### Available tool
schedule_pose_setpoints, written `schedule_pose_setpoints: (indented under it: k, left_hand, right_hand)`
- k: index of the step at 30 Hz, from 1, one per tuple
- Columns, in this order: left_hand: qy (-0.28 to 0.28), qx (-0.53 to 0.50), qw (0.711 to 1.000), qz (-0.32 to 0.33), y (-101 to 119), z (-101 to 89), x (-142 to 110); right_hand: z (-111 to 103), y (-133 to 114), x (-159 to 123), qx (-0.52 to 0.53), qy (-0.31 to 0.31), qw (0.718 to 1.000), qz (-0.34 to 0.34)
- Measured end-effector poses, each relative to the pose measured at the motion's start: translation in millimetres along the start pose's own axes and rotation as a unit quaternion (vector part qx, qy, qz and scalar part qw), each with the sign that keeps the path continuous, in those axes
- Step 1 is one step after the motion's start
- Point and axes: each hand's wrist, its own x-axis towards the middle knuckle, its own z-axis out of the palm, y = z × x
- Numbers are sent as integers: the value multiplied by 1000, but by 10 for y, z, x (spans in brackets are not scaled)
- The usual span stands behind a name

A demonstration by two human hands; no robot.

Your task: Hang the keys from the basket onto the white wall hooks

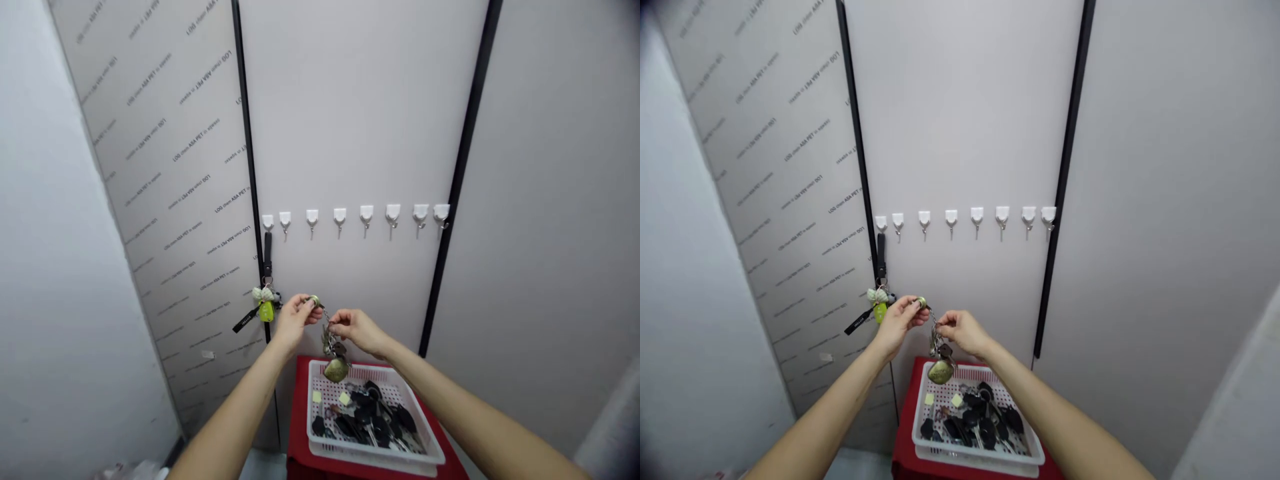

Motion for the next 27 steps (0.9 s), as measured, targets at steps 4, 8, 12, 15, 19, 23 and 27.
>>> schedule_pose_setpoints:
  k: [4,8,12,15,19,23,27]
  left_hand:
    - [62,8,997,35,168,-200,44]
    - [132,31,990,49,284,-368,99]
    - [166,87,978,89,412,-388,194]
    - [166,178,958,150,543,-380,305]
    - [168,253,934,191,677,-407,472]
    - [142,258,938,180,689,-420,592]
    - [131,290,933,168,615,-406,538]
  right_hand:
    - [-20,-317,134,-65,22,998,-16]
    - [13,-725,350,-55,46,995,-62]
    - [144,-1082,652,5,103,989,-105]
    - [238,-1295,859,42,139,982,-124]
    - [300,-1427,1072,37,191,974,-120]
    - [329,-1368,1244,-20,235,968,-88]
    - [315,-1260,1269,-97,243,960,-95]
